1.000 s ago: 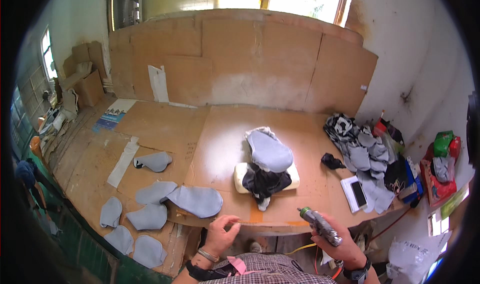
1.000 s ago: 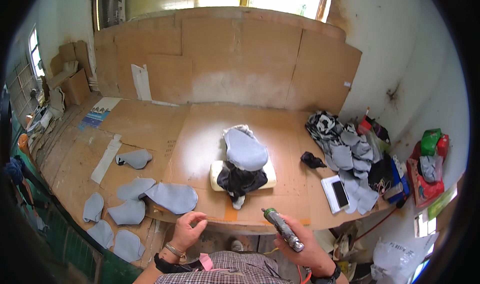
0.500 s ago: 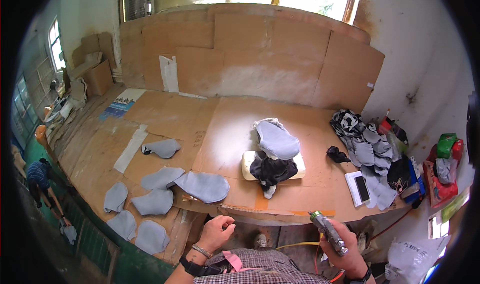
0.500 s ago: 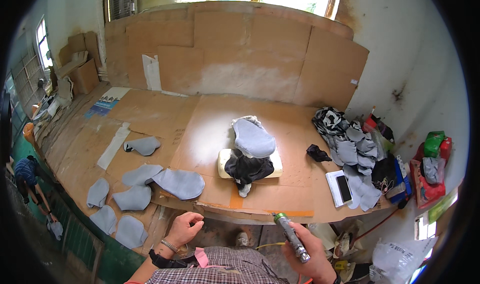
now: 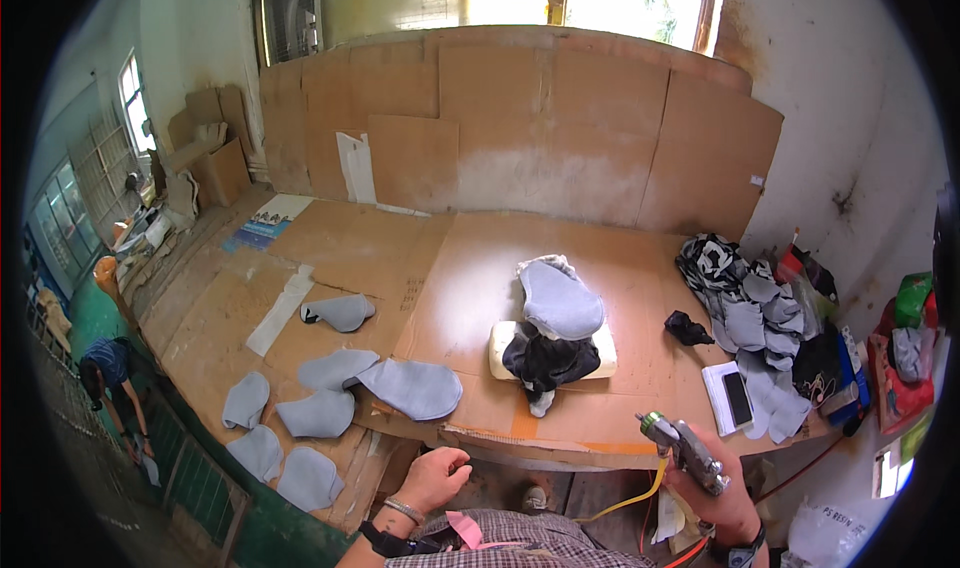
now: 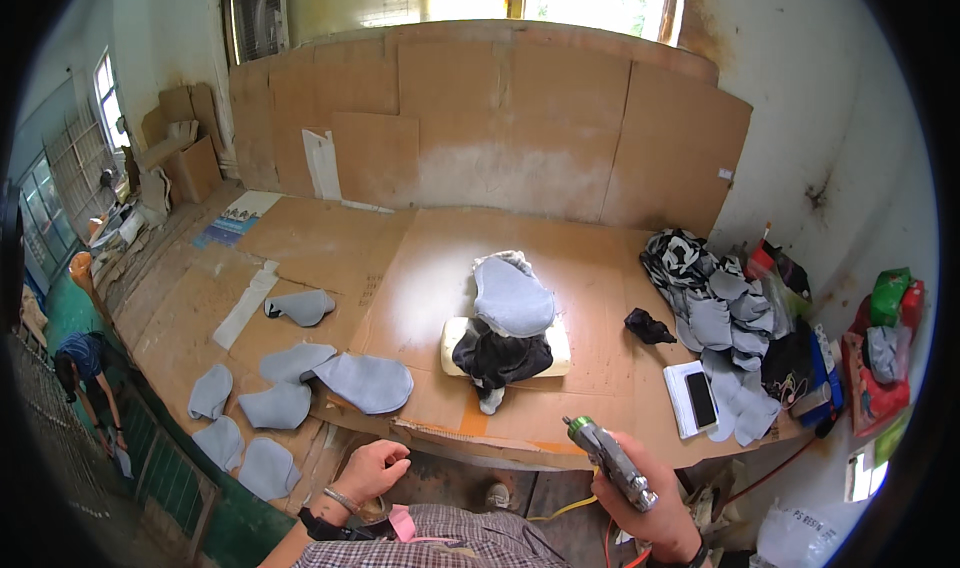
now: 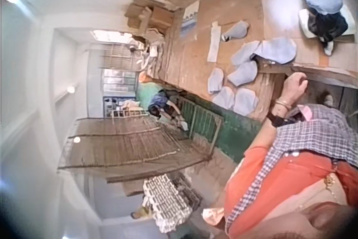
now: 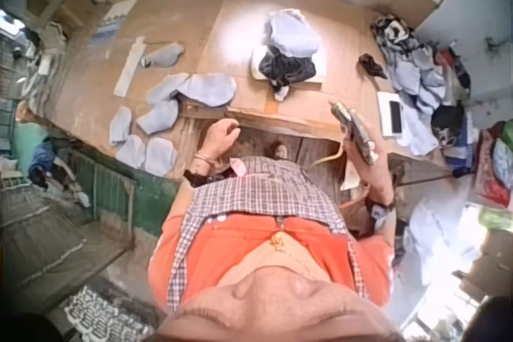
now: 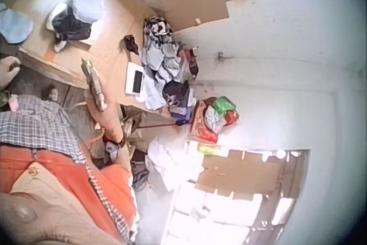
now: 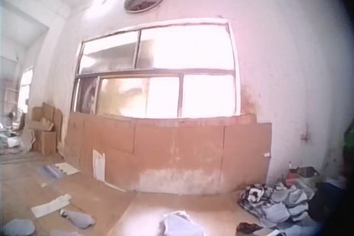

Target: Applying adhesive to foam padding and fabric components using a spray gun for assembly.

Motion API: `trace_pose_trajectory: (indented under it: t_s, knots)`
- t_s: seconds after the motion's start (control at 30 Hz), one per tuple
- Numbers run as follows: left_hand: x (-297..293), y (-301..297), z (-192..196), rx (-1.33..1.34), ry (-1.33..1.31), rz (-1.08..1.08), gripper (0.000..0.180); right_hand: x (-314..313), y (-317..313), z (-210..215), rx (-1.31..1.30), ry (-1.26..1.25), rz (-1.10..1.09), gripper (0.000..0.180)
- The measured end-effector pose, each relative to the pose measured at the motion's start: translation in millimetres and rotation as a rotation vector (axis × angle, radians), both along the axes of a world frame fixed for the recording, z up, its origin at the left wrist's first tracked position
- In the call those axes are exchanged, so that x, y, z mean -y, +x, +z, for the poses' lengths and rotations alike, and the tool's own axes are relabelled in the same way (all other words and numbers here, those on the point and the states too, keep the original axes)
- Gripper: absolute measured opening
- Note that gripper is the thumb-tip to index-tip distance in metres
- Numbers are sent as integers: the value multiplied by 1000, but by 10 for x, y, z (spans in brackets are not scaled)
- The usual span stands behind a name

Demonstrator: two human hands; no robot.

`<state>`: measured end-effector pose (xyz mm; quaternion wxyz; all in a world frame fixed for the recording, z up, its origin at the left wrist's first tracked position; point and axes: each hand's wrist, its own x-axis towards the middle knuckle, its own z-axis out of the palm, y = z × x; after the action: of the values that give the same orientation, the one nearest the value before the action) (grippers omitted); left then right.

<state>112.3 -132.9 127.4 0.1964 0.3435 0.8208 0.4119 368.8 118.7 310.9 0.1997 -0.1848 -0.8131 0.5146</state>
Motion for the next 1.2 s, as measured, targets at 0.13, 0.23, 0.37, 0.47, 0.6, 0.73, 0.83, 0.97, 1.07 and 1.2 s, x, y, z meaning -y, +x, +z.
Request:
trace_pose_trajectory:
  t_s: [0.13,0.23,0.37,0.47,0.6,0.73,0.83,0.97,1.07,1.2]
  knots:
    - [-172,57,19,-15,-6,-15,25,-382,-197,291,27,-30,-29,46]
    - [-252,87,28,-4,-29,2,27,-647,-255,439,19,-22,13,47]
    - [-394,130,22,60,-132,28,29,-912,-274,503,63,-62,125,45]
    - [-564,165,14,60,-162,12,30,-1155,-319,508,36,-61,73,46]
    - [-803,161,23,42,-204,-24,30,-1428,-179,544,54,-114,40,47]
    - [-1033,148,79,22,-205,-78,30,-1586,27,456,-11,-142,25,48]
    - [-1189,156,123,-7,-198,-147,30,-1683,255,437,26,-155,-67,46]
    - [-1337,169,178,-14,-271,-165,30,-1693,551,425,112,-133,-4,46]
    - [-1416,189,215,5,-298,-194,30,-1619,719,349,78,-100,-4,47]
    - [-1519,213,238,8,-317,-230,30,-1613,855,248,31,-68,-95,50]
